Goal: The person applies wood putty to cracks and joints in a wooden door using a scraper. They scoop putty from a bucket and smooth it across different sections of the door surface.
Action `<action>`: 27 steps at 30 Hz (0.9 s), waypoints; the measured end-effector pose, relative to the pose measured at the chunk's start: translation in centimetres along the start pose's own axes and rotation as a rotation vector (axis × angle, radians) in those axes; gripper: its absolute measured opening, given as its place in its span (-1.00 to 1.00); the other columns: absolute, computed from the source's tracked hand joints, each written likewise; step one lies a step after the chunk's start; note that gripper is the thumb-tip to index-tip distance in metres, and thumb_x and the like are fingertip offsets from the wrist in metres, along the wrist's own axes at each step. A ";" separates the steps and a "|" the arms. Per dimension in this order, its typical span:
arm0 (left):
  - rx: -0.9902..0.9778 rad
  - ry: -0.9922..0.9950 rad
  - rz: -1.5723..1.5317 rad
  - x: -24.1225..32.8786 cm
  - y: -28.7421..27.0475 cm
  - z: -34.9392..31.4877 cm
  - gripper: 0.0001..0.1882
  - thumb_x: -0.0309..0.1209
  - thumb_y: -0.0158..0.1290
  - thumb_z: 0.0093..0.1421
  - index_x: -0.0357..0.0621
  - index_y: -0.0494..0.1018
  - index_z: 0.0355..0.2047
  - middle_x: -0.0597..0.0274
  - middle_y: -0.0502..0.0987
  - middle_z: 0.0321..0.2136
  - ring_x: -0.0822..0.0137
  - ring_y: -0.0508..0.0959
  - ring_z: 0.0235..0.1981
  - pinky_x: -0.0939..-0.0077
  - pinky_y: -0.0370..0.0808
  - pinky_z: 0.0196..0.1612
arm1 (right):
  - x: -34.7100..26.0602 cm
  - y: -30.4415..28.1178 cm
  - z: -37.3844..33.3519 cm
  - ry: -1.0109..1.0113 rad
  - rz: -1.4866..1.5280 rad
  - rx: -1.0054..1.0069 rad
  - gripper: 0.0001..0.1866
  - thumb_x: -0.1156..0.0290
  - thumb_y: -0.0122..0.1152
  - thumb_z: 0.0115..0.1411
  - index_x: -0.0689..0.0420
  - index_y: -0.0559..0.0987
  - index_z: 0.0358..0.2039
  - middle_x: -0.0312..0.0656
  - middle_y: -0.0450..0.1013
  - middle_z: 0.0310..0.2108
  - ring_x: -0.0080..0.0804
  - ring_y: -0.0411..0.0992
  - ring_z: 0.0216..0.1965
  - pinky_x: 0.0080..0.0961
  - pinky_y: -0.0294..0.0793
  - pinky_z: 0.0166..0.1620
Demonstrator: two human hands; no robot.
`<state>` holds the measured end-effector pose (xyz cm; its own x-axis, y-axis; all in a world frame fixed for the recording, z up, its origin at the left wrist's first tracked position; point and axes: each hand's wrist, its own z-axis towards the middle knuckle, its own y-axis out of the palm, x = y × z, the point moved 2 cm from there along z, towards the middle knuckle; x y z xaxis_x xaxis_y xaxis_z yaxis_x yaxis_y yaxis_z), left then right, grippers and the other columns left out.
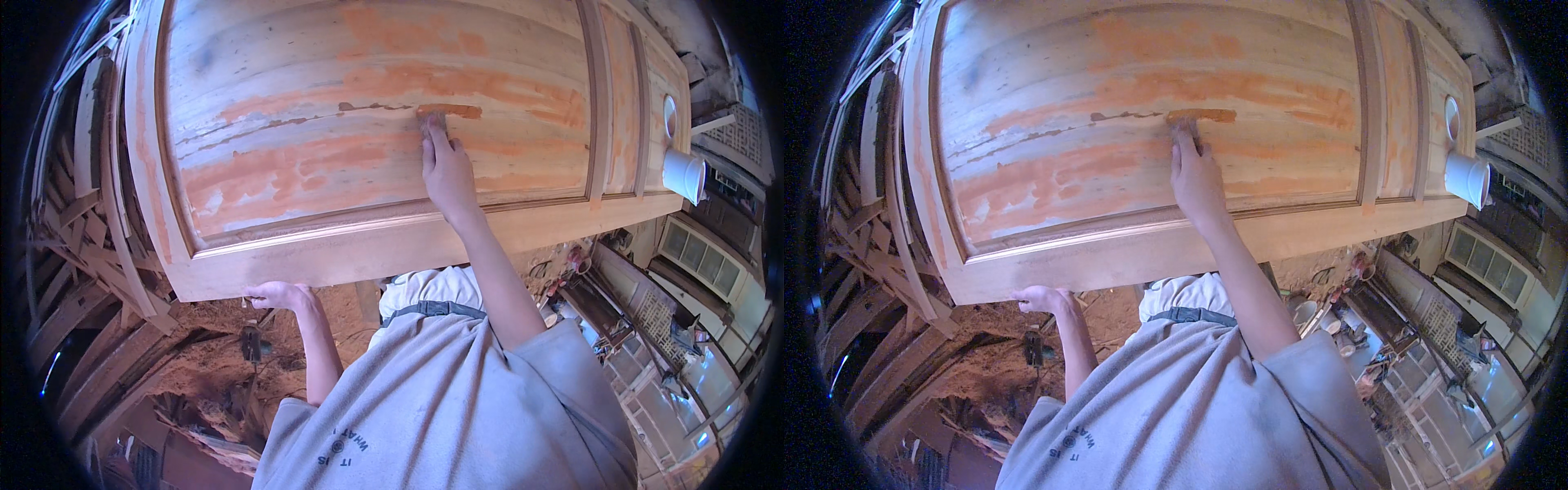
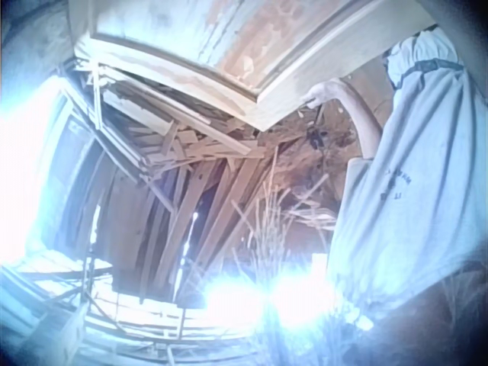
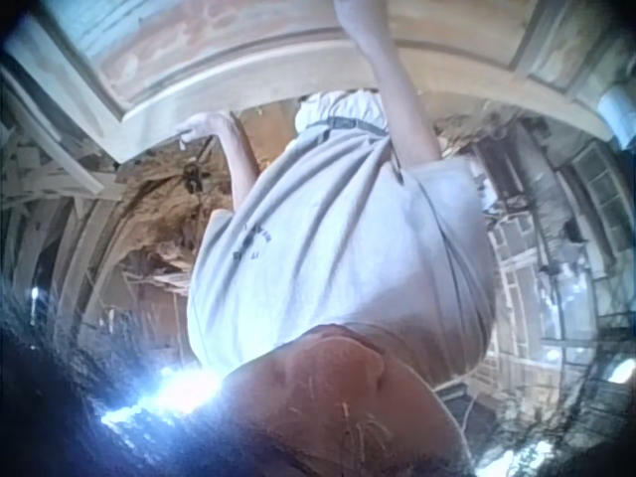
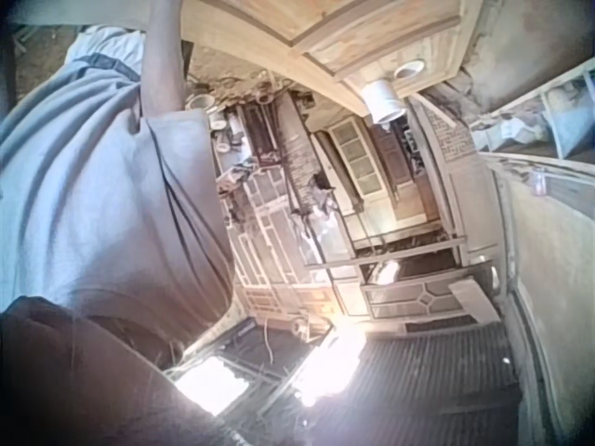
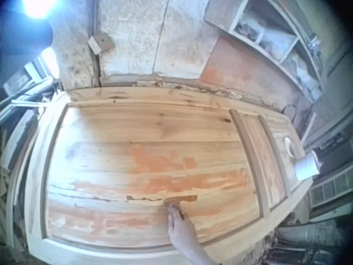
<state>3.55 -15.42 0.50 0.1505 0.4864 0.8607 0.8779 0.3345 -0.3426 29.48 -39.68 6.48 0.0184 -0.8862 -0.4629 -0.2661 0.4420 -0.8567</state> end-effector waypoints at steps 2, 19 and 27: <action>0.005 -0.010 0.000 0.3 0.1 -0.4 -0.35 -0.01 -0.25 0.47 -0.26 0.05 0.34 -0.19 0.11 0.32 -0.05 0.27 0.27 0.02 0.35 0.31 | -0.6 -0.9 0.0 -0.012 -0.031 -0.045 -0.56 0.26 -0.01 0.40 0.06 0.43 0.25 0.24 0.49 -0.31 0.21 0.49 -0.24 0.01 0.48 -0.13; 0.038 0.015 0.033 1.0 0.5 -1.8 -0.26 0.07 -0.25 0.45 -0.30 -0.01 0.35 -0.21 0.11 0.31 -0.09 0.29 0.25 -0.04 0.35 0.29 | 6.7 -14.0 10.2 -0.348 -0.651 -0.600 -0.61 0.20 0.11 0.35 -0.22 0.49 0.19 -0.02 0.56 -0.42 -0.09 0.56 -0.39 -0.08 0.53 -0.27; 0.013 0.022 -0.038 1.3 1.0 -2.4 -0.28 0.07 -0.27 0.46 -0.32 0.00 0.32 -0.23 0.12 0.27 -0.07 0.33 0.20 0.00 0.38 0.26 | 4.2 -11.2 4.5 0.089 0.239 -0.412 -0.52 0.17 0.13 0.39 -0.14 0.41 0.30 -0.25 0.50 -0.41 -0.51 0.44 -0.56 -0.40 0.47 -0.50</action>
<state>5.73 -16.39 2.21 0.1270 0.4549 0.8815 0.8773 0.3632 -0.3138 36.90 -47.74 13.12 -0.1672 -0.7829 -0.5992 -0.6130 0.5586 -0.5588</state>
